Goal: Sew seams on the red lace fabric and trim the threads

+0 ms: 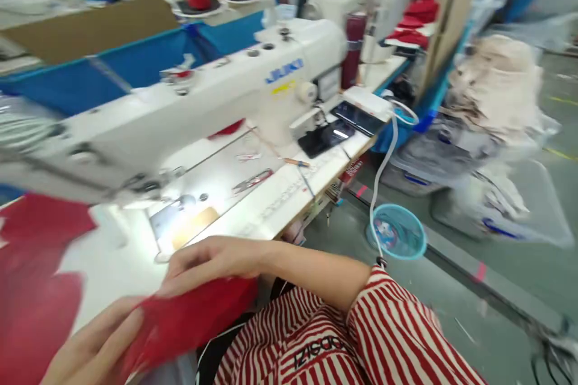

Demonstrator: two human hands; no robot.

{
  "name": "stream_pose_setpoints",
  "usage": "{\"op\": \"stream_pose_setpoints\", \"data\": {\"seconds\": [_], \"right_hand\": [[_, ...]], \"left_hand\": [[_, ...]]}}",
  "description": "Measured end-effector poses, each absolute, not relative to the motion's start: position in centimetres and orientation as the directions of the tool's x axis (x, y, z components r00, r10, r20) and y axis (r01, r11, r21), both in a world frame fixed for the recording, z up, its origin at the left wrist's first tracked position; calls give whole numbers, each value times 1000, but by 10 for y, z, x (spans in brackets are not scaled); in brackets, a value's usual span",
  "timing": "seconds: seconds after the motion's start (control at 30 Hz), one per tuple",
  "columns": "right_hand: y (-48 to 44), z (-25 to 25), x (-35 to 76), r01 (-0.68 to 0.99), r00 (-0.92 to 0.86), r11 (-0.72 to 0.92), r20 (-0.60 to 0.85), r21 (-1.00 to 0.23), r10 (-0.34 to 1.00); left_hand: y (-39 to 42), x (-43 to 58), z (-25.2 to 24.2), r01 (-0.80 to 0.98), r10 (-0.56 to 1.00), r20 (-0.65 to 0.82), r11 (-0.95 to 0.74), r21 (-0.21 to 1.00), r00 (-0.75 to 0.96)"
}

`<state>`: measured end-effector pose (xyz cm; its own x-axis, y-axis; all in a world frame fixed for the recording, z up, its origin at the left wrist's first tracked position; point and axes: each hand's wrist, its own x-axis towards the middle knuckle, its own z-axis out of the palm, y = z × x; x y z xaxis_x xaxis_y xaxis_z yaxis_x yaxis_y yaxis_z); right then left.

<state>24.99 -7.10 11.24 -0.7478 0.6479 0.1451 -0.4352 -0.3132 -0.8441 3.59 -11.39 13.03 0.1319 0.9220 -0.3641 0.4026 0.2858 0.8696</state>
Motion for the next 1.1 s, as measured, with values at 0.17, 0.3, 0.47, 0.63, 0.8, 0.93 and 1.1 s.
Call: {"op": "stream_pose_setpoints", "data": {"seconds": [0.17, 0.3, 0.47, 0.63, 0.8, 0.93, 1.1], "right_hand": [[-65, 118, 230, -350, -751, -477, -64, -806, 658], [-61, 120, 217, -227, -648, -413, -179, -882, 740], [-54, 121, 208, -128, -591, -250, -128, -960, 796], [-54, 119, 198, -3, -561, -143, -116, -990, 820], [-36, 122, 220, 539, -432, 280, 24, -795, 902], [15, 131, 273, 962, -102, 132, 137, -238, 985], [61, 129, 311, 997, -68, 69, 92, -18, 993]], "left_hand": [[-97, 42, 139, -11, 921, -322, 333, 943, 220], [-88, 31, 136, -207, 912, -302, 364, 908, 279], [-76, 17, 127, -97, 893, -289, 341, 935, 346], [-61, 18, 120, 159, 961, -161, 127, 979, 227], [-58, 16, 122, 296, 948, -136, 47, 954, 287], [-54, 10, 120, 363, 953, -83, -30, 931, 292], [-52, 8, 110, 413, 956, -11, -117, 903, 293]]}}
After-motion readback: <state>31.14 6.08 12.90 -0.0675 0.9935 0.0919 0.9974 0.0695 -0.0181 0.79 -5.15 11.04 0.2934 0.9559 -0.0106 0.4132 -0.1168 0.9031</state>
